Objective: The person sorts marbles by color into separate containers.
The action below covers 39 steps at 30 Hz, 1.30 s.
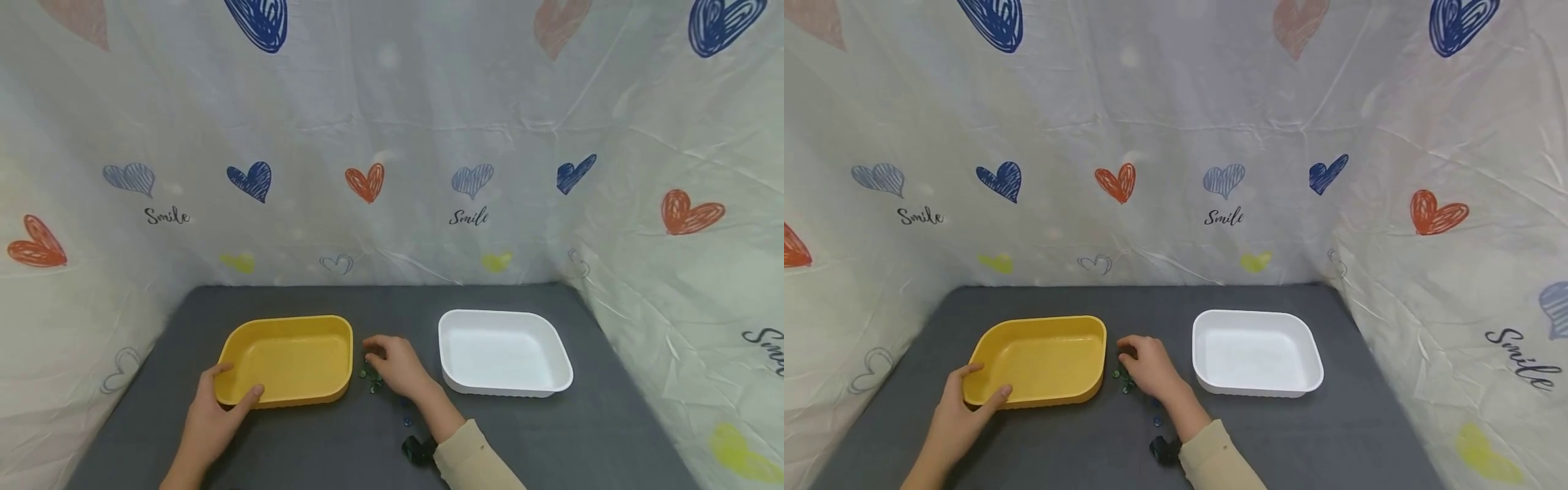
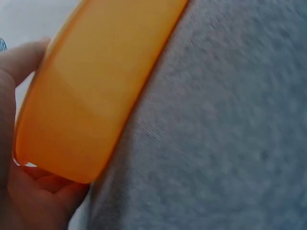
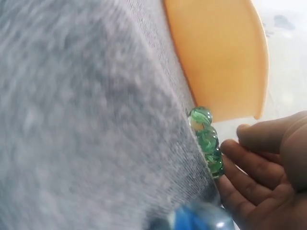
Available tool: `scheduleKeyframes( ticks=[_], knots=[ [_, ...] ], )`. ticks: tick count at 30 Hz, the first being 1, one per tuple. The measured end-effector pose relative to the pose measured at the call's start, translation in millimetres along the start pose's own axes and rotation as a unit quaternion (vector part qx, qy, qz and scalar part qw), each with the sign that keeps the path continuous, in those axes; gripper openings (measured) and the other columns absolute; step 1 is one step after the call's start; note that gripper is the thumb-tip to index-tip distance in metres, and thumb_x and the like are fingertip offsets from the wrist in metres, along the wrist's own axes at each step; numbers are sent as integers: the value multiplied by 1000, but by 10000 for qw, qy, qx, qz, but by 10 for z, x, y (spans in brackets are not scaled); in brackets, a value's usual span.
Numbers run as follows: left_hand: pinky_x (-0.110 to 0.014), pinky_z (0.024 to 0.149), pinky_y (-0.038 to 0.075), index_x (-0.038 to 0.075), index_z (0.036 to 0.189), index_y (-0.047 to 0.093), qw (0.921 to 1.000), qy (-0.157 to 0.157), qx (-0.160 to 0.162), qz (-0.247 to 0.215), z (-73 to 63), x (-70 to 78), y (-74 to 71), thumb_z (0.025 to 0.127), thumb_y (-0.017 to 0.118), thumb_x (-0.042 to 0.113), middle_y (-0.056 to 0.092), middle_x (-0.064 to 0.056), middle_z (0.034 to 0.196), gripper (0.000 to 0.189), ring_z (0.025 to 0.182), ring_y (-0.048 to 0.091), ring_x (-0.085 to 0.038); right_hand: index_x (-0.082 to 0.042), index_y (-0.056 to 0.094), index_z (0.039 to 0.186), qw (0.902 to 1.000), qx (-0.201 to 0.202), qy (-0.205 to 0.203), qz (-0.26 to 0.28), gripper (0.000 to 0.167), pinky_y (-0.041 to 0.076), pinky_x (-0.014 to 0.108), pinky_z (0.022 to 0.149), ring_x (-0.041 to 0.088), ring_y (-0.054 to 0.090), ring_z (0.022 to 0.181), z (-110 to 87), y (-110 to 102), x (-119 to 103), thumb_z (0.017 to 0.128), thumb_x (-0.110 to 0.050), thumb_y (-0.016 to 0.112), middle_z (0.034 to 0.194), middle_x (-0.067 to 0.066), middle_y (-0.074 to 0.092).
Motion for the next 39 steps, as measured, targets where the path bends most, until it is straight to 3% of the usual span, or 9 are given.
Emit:
scheduleKeyframes(
  ticks=[4,16,22,27,39],
  knots=[
    [-72,112,38,1,162,21,9992,-258,-291,-71,-6,-78,57,100,75,61,25,-42,166,102,146,39,-56,-8,77,132,10000,33,-31,-49,26,62,40,97,22,74,115,2,25,47,106,-11,74,127,4,78],
    [-68,110,41,-1,156,27,9998,-106,-154,84,4,-108,89,100,75,59,36,-39,160,95,140,46,-52,-12,81,125,9983,5,-75,-572,26,61,41,99,21,72,116,19,93,70,100,-6,79,121,0,79],
    [-70,109,41,-2,155,28,9998,-61,-141,127,3,-97,98,101,74,60,37,-40,158,95,139,47,-53,-10,81,121,10000,61,6,-11,23,62,37,91,21,74,109,8,32,76,99,-3,79,117,1,79],
    [-70,107,44,-3,154,28,9996,-21,-156,220,12,-79,112,101,72,62,39,-42,156,94,136,49,-54,-7,81,121,9987,348,93,352,22,63,37,87,23,76,104,5,-87,89,99,-2,78,114,3,79],
    [-69,104,47,-1,155,29,9990,19,-324,310,8,-40,165,101,72,63,43,-41,154,94,134,54,-55,-8,80,121,9880,1333,19,780,20,62,39,96,19,73,110,-25,-382,-113,101,-8,78,115,1,79]
  ],
)
Point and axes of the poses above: each hand's wrist, its own z-axis towards the middle knuckle, its own y-axis out of the palm, x = y × z, the point moved 7 cm from there along z, towards the middle knuckle
